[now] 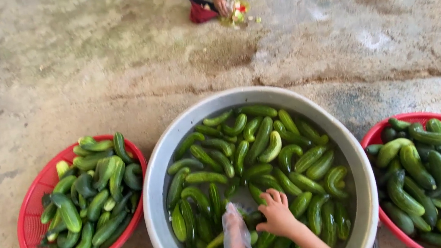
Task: Washing a large quantity of cucumbers in a plastic tub filled with water and sorting them into baskets.
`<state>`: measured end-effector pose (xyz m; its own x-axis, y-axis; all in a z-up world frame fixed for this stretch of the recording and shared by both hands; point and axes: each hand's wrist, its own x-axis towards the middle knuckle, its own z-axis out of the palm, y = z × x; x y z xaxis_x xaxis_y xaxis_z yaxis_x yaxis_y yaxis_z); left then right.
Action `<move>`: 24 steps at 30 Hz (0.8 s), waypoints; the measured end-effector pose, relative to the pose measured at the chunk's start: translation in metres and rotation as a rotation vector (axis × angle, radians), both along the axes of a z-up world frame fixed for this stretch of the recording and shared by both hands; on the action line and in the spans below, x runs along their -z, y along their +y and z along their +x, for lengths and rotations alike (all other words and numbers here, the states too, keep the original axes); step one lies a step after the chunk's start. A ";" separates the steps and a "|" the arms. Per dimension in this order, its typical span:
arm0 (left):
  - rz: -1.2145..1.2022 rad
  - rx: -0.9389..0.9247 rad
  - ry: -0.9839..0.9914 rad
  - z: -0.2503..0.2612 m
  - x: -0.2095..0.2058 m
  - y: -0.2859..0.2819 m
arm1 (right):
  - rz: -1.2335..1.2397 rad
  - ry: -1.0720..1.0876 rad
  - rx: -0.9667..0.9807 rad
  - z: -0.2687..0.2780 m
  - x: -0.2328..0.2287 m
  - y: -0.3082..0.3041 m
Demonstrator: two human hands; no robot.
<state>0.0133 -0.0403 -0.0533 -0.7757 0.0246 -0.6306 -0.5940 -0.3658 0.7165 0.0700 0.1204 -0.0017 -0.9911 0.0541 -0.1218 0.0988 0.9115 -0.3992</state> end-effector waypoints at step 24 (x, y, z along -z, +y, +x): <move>0.163 0.077 -0.397 -0.019 -0.037 0.027 | 0.083 -0.006 0.029 0.006 0.022 -0.020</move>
